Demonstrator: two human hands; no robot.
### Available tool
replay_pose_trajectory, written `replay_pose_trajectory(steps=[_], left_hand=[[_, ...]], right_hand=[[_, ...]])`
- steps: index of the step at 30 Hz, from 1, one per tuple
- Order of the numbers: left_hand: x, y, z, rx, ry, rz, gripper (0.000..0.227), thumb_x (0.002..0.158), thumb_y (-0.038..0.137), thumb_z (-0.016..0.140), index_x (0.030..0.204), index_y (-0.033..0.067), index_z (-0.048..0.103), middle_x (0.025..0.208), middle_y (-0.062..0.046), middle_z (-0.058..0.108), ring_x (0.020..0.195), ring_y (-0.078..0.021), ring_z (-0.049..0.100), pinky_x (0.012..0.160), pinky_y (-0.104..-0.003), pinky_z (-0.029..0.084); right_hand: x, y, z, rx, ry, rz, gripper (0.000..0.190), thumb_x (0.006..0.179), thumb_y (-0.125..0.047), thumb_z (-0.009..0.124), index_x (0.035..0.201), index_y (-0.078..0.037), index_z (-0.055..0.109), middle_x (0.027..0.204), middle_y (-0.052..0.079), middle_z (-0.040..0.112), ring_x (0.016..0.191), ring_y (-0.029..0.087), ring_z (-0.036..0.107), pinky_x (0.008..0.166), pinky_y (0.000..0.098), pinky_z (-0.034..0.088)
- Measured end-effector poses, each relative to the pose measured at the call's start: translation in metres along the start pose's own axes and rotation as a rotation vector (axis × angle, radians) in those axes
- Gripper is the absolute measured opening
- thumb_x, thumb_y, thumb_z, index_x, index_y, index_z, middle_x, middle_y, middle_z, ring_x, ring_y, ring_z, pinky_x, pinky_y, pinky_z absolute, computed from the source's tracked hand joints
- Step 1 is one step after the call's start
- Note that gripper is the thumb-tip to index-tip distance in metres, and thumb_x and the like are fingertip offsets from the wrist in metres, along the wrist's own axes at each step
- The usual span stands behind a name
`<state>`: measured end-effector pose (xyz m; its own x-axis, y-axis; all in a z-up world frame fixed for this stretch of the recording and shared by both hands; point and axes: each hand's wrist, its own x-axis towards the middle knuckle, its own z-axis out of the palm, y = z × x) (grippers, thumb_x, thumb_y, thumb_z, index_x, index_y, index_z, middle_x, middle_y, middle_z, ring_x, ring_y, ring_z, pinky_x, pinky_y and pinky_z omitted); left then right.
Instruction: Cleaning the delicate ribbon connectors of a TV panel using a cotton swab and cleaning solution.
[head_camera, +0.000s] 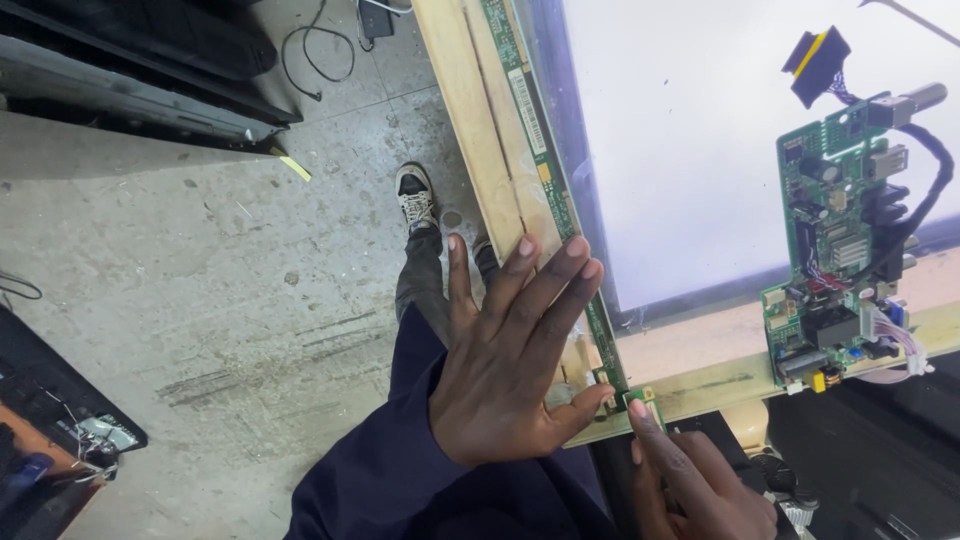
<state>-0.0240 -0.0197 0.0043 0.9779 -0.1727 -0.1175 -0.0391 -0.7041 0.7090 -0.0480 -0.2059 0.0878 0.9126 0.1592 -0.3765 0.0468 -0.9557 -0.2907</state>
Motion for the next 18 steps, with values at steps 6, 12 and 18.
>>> replay_pose_trajectory(steps=[6,12,18], left_hand=[[0.000,0.001,-0.002,0.012,-0.016,-0.004,0.090,0.092,0.065,0.061,0.154,0.0134,0.021,0.163,-0.003,0.024,0.155,-0.0249,0.011,0.124,-0.074,0.000],[0.000,0.002,-0.003,0.007,-0.011,-0.006,0.091,0.091,0.064,0.063,0.154,0.0133,0.021,0.163,-0.003,0.024,0.154,-0.0237,0.010,0.124,-0.074,0.000],[0.000,0.003,-0.004,-0.018,0.004,-0.008,0.088,0.092,0.062,0.062,0.154,0.0129,0.022,0.163,-0.003,0.025,0.155,-0.0237,0.012,0.124,-0.074,0.000]], right_hand=[[0.000,0.008,0.006,-0.025,0.008,-0.046,0.044,0.089,-0.008,0.066,0.130,-0.024,0.064,0.068,-0.002,0.052,0.054,0.016,0.026,0.047,0.0240,0.031],[0.002,0.000,0.009,-0.004,0.076,-0.048,0.038,0.091,-0.007,0.065,0.124,-0.023,0.067,0.069,-0.002,0.046,0.058,0.018,0.020,0.048,0.0228,0.026],[0.018,-0.006,0.007,0.017,0.127,-0.137,0.031,0.091,-0.007,0.068,0.121,-0.016,0.070,0.072,0.004,0.050,0.057,0.021,0.035,0.054,0.0291,0.035]])
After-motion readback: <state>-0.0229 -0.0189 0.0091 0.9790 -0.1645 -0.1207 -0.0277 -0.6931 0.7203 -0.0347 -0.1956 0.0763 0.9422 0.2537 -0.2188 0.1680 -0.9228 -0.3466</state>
